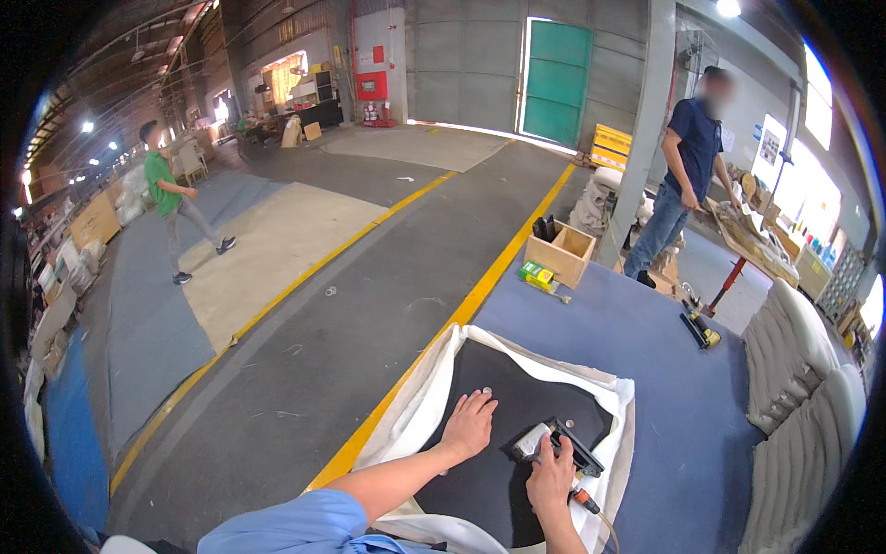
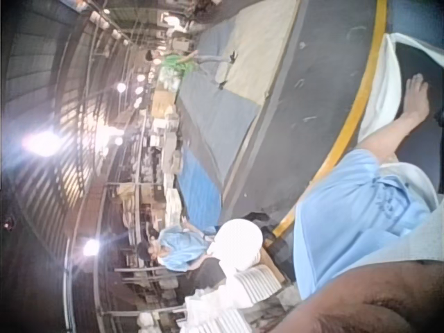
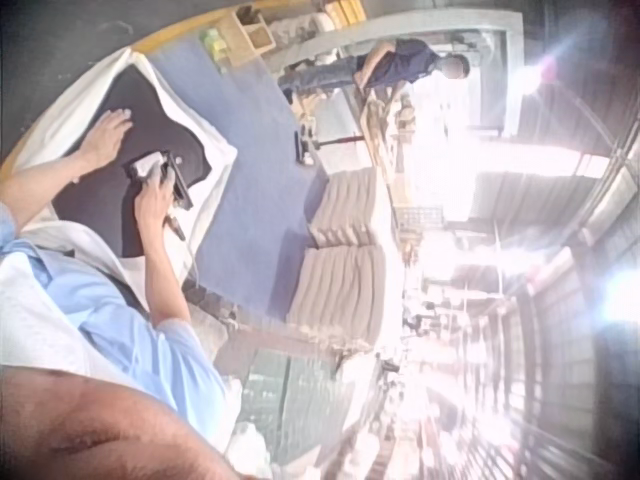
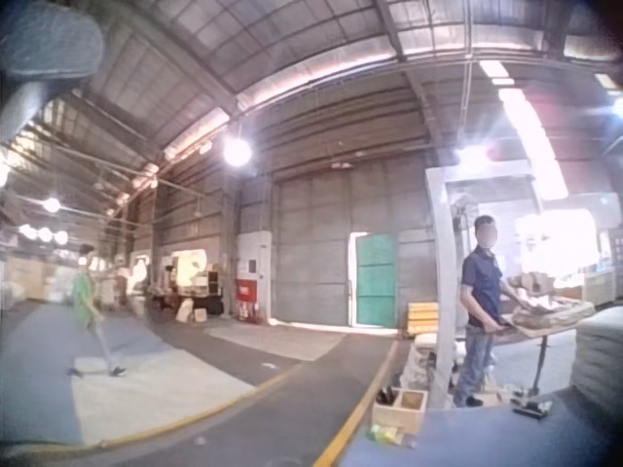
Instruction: The person stretches and secures white fabric over a black chair base using a staple gun. They repeatedly fold edges, pull the fabric taut, and staple it in place while working at a blue workbench in a factory setting.
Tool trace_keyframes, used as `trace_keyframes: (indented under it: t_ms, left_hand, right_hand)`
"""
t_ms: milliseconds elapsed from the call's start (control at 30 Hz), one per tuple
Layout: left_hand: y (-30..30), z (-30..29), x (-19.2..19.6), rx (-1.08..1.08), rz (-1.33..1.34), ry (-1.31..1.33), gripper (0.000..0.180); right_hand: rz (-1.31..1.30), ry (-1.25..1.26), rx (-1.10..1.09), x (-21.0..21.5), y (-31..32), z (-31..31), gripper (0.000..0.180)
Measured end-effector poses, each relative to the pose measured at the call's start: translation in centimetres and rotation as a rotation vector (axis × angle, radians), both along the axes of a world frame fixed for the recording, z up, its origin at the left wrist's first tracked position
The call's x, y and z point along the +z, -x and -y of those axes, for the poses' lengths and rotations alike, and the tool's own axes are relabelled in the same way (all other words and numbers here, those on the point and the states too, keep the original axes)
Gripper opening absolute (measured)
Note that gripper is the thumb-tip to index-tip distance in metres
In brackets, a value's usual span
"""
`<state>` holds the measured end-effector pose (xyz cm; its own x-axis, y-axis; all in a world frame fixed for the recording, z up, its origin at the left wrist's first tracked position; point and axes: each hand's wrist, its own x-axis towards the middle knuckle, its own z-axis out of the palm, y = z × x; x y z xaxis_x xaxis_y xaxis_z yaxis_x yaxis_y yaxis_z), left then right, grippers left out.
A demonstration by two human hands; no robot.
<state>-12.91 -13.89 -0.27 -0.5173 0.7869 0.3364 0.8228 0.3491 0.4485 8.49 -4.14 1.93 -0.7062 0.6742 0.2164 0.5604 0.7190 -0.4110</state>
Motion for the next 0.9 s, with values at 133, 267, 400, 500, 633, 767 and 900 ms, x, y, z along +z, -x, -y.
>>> trace_keyframes:
  t_ms: [133,267,400,500,633,767,900]
  left_hand:
    - [0.3,0.4,-0.2,-0.02,0.047,-0.096,0.042]
    - [0.6,0.8,0.3,-0.002,0.338,-0.286,0.038]
    - [3.3,-1.5,3.9,0.068,0.511,-0.53,0.035]
    - [8.6,-1.6,4.9,0.358,0.394,-0.461,0.035]
    - [13.0,-4.3,3.8,0.545,0.405,-0.235,0.04]
    - [15.4,-6.1,2.5,0.531,0.441,-0.059,0.042]
    - [16.6,-7.2,2.0,0.526,0.433,0.051,0.045]
  right_hand:
    - [-0.041,0.06,0.027,0.3,0.0,-0.4,0.071]
    - [-0.031,0.232,0.051,3.0,0.2,-1.7,0.059]
    - [-0.076,0.053,0.138,5.3,1.2,-5.7,0.046]
    - [-0.067,0.292,0.195,8.0,7.1,-6.6,0.042]
    - [-0.166,0.245,0.285,6.7,15.6,-9.2,0.042]
    - [-0.114,0.125,0.313,4.8,23.9,-11.3,0.041]
    - [0.064,0.171,0.357,2.4,28.6,-12.6,0.036]
